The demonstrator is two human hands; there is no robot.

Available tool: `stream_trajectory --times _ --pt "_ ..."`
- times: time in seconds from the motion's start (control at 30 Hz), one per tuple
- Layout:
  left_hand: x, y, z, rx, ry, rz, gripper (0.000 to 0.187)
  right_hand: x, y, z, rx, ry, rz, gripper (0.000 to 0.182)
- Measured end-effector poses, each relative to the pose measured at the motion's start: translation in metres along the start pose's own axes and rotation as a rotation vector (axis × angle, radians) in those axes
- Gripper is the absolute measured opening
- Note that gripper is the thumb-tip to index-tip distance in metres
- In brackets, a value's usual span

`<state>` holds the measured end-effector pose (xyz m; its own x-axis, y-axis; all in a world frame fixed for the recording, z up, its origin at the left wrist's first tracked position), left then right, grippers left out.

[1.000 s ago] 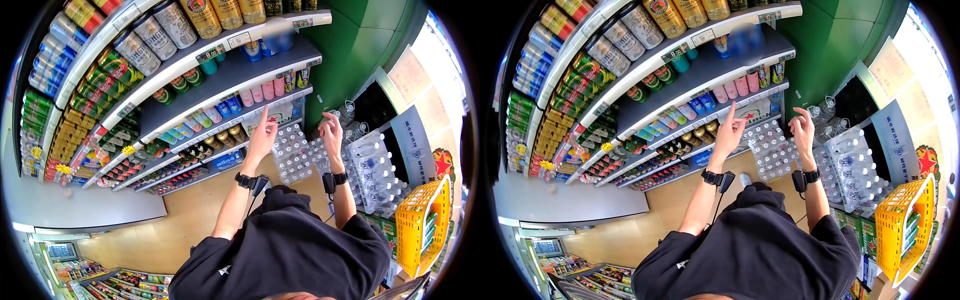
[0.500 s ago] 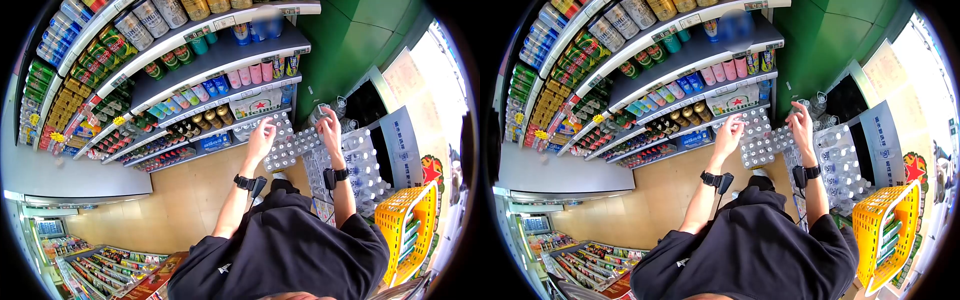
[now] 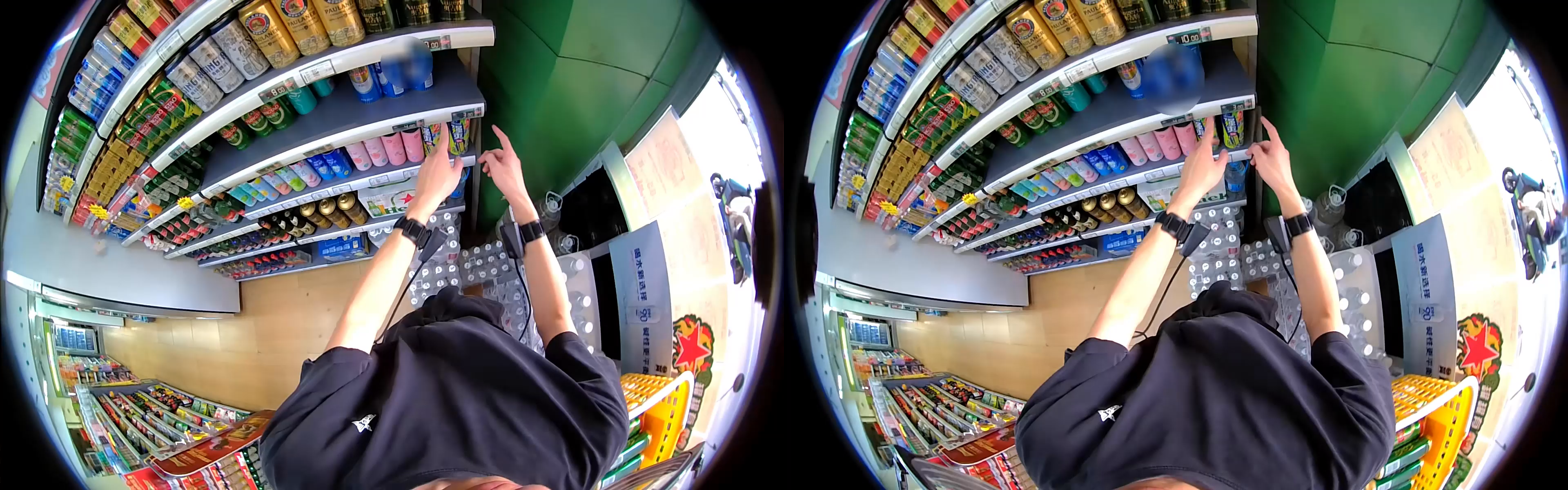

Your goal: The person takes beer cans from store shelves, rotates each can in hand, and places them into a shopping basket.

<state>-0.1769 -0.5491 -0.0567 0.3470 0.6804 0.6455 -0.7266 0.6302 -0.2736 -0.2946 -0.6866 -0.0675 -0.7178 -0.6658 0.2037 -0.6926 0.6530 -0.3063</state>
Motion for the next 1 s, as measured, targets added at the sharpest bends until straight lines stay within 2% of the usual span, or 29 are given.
stream_trajectory --times 0.03,0.1,0.3,0.4,0.47,0.63,0.7,0.77,0.8,0.87,0.93,1.0 --pt "-0.002 -0.011 0.003 0.0 -0.002 0.01 0.083 -0.003 -0.014 0.011 0.008 -0.003 -0.006 0.071" --pt "-0.011 -0.025 0.007 0.098 -0.106 -0.125 0.088 -0.008 -0.034 0.028 0.048 0.065 -0.008 0.073" --pt "-0.027 -0.049 -0.004 0.158 -0.228 -0.191 0.093 -0.022 -0.065 0.063 0.067 0.143 -0.071 0.081" --pt "-0.024 -0.043 0.002 0.181 -0.242 -0.198 0.093 -0.024 -0.065 0.065 0.122 0.182 -0.049 0.083" --pt "-0.028 -0.044 -0.002 0.165 -0.239 -0.178 0.093 -0.023 -0.059 0.053 0.046 0.153 -0.123 0.082" --pt "-0.024 -0.044 -0.001 0.177 -0.208 -0.199 0.092 -0.024 -0.059 0.055 0.058 0.147 -0.118 0.083" --pt "-0.022 -0.043 -0.002 0.205 -0.198 -0.201 0.089 -0.023 -0.055 0.047 0.028 0.106 -0.117 0.083" --pt "-0.018 -0.043 -0.003 0.094 -0.089 -0.13 0.085 -0.024 -0.053 0.039 0.009 0.092 -0.124 0.082" --pt "-0.018 -0.039 -0.005 0.135 -0.077 -0.174 0.081 -0.025 -0.051 0.034 0.016 0.092 -0.128 0.082" --pt "-0.009 -0.023 -0.002 0.09 0.054 -0.171 0.07 -0.027 -0.039 0.019 -0.043 -0.017 -0.026 0.072" --pt "0.003 -0.004 0.0 0.055 0.119 -0.127 0.055 -0.028 -0.025 0.006 -0.025 -0.045 -0.067 0.066" --pt "0.021 0.013 0.002 0.117 0.216 -0.186 0.052 -0.029 -0.002 -0.028 0.015 -0.063 -0.12 0.05"
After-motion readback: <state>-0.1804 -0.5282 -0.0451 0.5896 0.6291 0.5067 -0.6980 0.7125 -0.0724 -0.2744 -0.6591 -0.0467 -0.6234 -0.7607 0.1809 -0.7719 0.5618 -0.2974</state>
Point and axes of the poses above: each hand's wrist, its own y-axis away from the middle knuckle, its own x-axis out of the back of the hand, z = x × y, the point moved 2 cm from there along -y, towards the middle knuckle, and after that the axes turned 11 degrees about x, right-handed, at the moved point
